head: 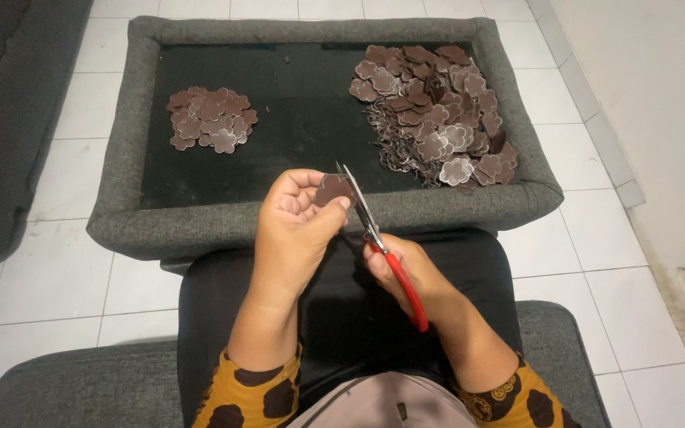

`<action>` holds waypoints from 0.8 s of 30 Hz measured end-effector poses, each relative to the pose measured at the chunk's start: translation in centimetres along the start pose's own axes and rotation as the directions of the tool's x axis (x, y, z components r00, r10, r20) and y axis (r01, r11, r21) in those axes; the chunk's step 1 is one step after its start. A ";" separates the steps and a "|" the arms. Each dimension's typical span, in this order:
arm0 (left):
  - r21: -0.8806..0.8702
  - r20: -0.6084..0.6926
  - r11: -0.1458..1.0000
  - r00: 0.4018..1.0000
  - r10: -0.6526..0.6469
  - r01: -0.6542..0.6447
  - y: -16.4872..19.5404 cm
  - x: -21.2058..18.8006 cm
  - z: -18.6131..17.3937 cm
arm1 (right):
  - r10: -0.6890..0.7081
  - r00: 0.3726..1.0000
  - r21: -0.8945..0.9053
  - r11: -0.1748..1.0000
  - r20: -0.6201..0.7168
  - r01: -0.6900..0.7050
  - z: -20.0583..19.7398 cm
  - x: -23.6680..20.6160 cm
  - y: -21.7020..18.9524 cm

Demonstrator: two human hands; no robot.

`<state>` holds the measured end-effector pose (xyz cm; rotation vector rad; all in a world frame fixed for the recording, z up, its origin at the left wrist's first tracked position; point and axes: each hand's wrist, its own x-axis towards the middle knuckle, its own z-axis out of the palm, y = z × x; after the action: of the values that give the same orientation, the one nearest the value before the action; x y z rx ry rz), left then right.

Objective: The person sits at a low table and uses red-handled scissors to trim excess material from the edges of small flower-shaped fabric pieces, one at a time. Trimmed pieces are placed in a pile on the left side of the table while untrimmed pieces remain in a larger pile on the right.

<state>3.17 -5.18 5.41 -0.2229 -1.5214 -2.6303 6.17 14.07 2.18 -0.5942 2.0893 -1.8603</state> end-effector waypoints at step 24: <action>0.004 0.001 1.000 1.000 0.024 -0.024 -0.7 -0.4 0.1 | -0.040 0.999 -0.005 0.999 0.029 0.041 -0.1 0.0 0.1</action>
<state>3.42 -4.77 4.77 -0.2402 -1.5145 -2.6087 6.07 14.16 2.05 -0.6655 2.0803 -1.8566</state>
